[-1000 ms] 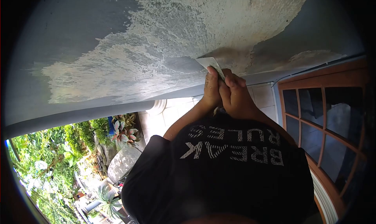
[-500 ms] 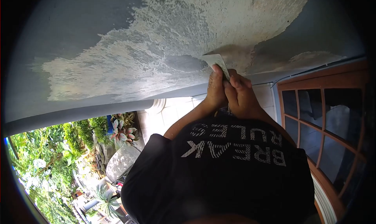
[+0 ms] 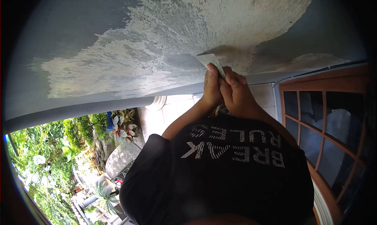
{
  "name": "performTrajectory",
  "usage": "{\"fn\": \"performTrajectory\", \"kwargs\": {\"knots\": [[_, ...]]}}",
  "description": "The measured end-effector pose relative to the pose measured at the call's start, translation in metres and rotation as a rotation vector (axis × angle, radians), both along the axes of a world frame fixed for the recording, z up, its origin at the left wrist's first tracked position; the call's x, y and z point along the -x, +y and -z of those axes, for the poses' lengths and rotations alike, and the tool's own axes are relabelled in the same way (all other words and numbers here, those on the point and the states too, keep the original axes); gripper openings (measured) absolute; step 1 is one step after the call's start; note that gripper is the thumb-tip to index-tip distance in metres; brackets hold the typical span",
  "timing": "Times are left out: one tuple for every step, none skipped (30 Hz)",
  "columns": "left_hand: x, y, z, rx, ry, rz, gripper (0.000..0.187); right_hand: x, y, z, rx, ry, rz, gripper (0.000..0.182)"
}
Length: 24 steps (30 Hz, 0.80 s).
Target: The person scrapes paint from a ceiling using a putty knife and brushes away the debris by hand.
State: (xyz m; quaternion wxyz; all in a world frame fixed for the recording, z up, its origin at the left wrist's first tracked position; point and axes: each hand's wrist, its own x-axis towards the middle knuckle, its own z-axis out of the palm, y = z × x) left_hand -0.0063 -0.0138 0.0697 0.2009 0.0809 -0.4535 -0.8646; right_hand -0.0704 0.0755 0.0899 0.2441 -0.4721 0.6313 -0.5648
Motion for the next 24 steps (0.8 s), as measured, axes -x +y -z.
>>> {"fn": "performTrajectory", "kwargs": {"knots": [[0.0,0.0,-0.001,0.01,-0.028,-0.003,0.065,-0.002,0.004,0.0,-0.006,-0.022,0.002,0.011],[0.0,0.001,-0.002,-0.002,-0.027,0.004,0.066,-0.003,0.006,-0.002,-0.006,-0.035,0.009,0.011],[0.0,0.004,-0.003,-0.015,-0.023,0.009,0.066,-0.002,0.006,-0.004,-0.007,-0.045,0.014,0.011],[0.0,0.004,-0.004,-0.031,-0.018,0.008,0.066,-0.002,0.004,-0.004,-0.021,-0.022,0.032,0.011],[0.001,0.001,-0.001,-0.031,0.004,0.007,0.066,-0.003,-0.001,-0.002,-0.036,0.003,0.047,0.011],[0.001,-0.002,0.003,-0.035,0.024,0.006,0.065,-0.003,-0.002,-0.001,-0.054,0.025,0.062,0.011],[0.001,-0.002,0.007,-0.044,0.038,0.005,0.065,-0.001,-0.002,-0.001,-0.058,-0.017,0.041,0.011],[0.0,-0.001,0.009,-0.028,0.015,-0.015,0.065,0.002,-0.002,-0.003,-0.065,-0.065,0.019,0.011],[0.0,0.001,0.006,-0.01,-0.01,-0.034,0.065,0.002,0.0,-0.004,-0.07,-0.115,-0.001,0.011],[0.001,0.001,0.003,0.016,-0.031,-0.046,0.065,0.002,0.003,-0.006,-0.058,-0.096,0.006,0.011],[0.001,0.002,0.001,-0.011,-0.007,-0.012,0.065,0.001,0.006,-0.008,-0.041,-0.075,0.016,0.011],[0.002,0.005,-0.002,-0.037,0.018,0.022,0.065,0.001,0.007,-0.009,-0.023,-0.052,0.026,0.011],[0.003,0.006,-0.003,-0.063,0.048,0.051,0.065,0.0,0.005,-0.011,-0.004,-0.005,0.036,0.011],[0.003,0.004,-0.005,-0.077,0.039,0.022,0.065,-0.001,0.0,-0.012,0.012,0.045,0.042,0.01],[0.001,0.003,-0.006,-0.098,0.024,-0.009,0.065,-0.002,-0.002,-0.013,0.023,0.088,0.048,0.01],[-0.002,0.004,-0.005,-0.124,0.002,-0.038,0.065,-0.001,-0.005,-0.013,-0.01,0.071,0.005,0.01],[-0.004,0.004,-0.005,-0.12,-0.001,-0.07,0.065,0.004,-0.011,-0.013,-0.043,0.049,-0.037,0.01],[-0.006,0.002,-0.007,-0.113,-0.009,-0.104,0.065,0.003,-0.013,-0.012,-0.073,0.022,-0.08,0.01],[-0.005,-0.002,-0.008,-0.096,-0.007,-0.137,0.065,0.002,-0.012,-0.01,-0.048,0.017,-0.08,0.011],[-0.006,-0.005,0.0,-0.094,0.151,-0.067,0.064,0.002,-0.01,-0.007,-0.019,0.017,-0.079,0.012],[-0.005,-0.005,0.001,-0.065,0.111,-0.036,0.064,0.001,-0.008,-0.005,0.006,0.02,-0.077,0.014],[-0.007,-0.002,0.001,-0.041,0.07,-0.006,0.064,-0.002,-0.004,-0.001,0.025,0.012,-0.026,0.015],[-0.007,0.0,0.002,-0.02,0.032,0.022,0.065,-0.006,0.0,0.003,0.041,0.008,0.023,0.015],[-0.005,0.0,0.001,0.009,-0.016,0.034,0.065,-0.009,0.002,0.003,0.058,0.003,0.07,0.015]]}}
